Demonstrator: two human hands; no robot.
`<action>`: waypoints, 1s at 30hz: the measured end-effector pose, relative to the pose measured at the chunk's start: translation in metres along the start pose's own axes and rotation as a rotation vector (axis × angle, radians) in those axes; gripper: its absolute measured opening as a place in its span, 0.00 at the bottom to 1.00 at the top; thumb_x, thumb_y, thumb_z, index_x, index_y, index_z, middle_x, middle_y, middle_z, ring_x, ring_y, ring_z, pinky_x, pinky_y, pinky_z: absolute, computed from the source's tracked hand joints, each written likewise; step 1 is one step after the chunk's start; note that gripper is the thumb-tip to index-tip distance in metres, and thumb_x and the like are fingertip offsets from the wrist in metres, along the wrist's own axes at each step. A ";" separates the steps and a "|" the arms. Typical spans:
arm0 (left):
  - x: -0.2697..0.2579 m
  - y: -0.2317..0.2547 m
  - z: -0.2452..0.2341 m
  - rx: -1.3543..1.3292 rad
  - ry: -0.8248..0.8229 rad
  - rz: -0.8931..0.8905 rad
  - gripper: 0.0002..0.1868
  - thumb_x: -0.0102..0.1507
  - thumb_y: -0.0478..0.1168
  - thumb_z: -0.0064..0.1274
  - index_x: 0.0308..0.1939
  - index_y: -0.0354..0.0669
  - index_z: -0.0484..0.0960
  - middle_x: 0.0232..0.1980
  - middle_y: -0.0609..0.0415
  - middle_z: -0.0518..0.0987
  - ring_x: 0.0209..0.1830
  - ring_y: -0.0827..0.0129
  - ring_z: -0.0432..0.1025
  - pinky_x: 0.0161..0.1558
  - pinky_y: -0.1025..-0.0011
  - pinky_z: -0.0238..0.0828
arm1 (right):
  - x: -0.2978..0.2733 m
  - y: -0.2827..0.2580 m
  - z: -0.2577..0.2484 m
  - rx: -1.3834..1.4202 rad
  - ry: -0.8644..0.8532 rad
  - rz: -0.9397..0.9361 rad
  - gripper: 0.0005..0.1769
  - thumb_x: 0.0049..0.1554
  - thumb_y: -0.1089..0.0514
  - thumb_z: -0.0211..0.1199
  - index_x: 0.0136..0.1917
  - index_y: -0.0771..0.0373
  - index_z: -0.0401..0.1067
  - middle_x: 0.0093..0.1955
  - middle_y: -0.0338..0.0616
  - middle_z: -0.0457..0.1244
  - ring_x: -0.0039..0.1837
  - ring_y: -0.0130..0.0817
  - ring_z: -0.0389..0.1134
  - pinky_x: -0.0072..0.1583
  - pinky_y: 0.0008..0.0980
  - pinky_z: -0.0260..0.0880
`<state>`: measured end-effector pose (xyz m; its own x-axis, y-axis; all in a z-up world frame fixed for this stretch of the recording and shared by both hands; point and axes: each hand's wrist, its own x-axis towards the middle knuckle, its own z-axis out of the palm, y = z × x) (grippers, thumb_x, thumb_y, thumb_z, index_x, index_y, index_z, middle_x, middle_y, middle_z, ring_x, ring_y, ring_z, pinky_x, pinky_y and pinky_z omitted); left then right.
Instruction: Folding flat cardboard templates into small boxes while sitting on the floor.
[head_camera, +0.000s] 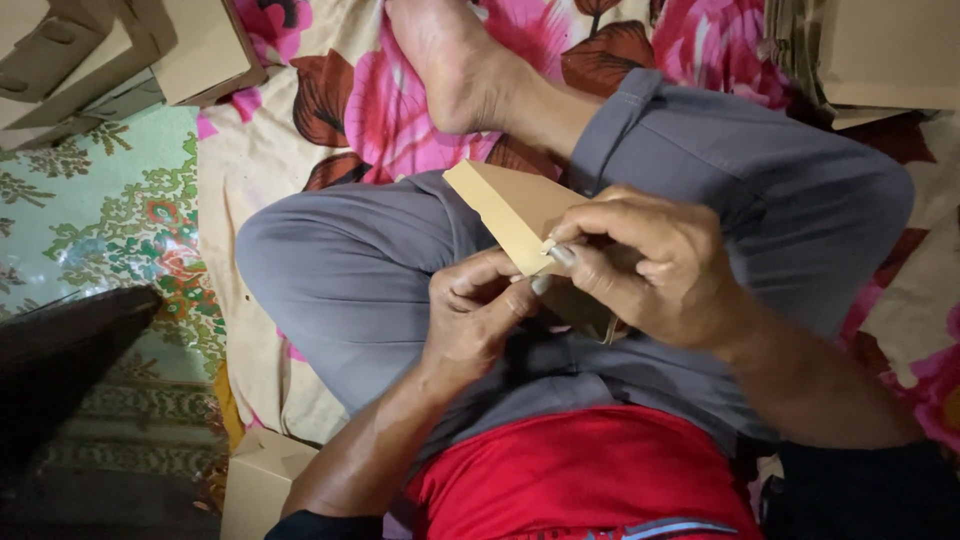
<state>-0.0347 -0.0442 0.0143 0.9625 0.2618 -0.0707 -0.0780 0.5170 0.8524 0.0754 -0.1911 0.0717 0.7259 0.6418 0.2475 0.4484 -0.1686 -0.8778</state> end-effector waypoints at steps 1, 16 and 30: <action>-0.001 -0.002 -0.002 0.000 0.001 -0.001 0.02 0.59 0.22 0.61 0.34 0.25 0.84 0.25 0.50 0.72 0.27 0.75 0.70 0.29 0.75 0.72 | 0.001 -0.001 -0.001 0.001 -0.001 0.001 0.05 0.58 0.66 0.68 0.49 0.69 0.78 0.39 0.49 0.69 0.39 0.44 0.71 0.43 0.39 0.72; 0.001 0.004 -0.007 -0.016 0.024 -0.038 0.01 0.60 0.23 0.61 0.34 0.25 0.83 0.24 0.51 0.71 0.25 0.74 0.71 0.28 0.74 0.73 | 0.008 0.002 -0.013 0.194 -0.117 0.128 0.08 0.62 0.67 0.61 0.53 0.72 0.78 0.41 0.52 0.69 0.42 0.33 0.68 0.45 0.35 0.71; 0.004 0.014 -0.024 -0.072 -0.037 -0.371 0.05 0.63 0.31 0.56 0.41 0.32 0.84 0.34 0.55 0.79 0.29 0.74 0.70 0.34 0.80 0.68 | -0.003 0.021 -0.012 -0.306 -0.158 -0.360 0.18 0.55 0.68 0.67 0.60 0.69 0.75 0.59 0.55 0.67 0.46 0.31 0.68 0.46 0.28 0.72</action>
<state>-0.0383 -0.0164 0.0133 0.9374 0.0169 -0.3478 0.2609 0.6275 0.7336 0.0886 -0.2053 0.0570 0.4197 0.8013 0.4264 0.8056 -0.1124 -0.5816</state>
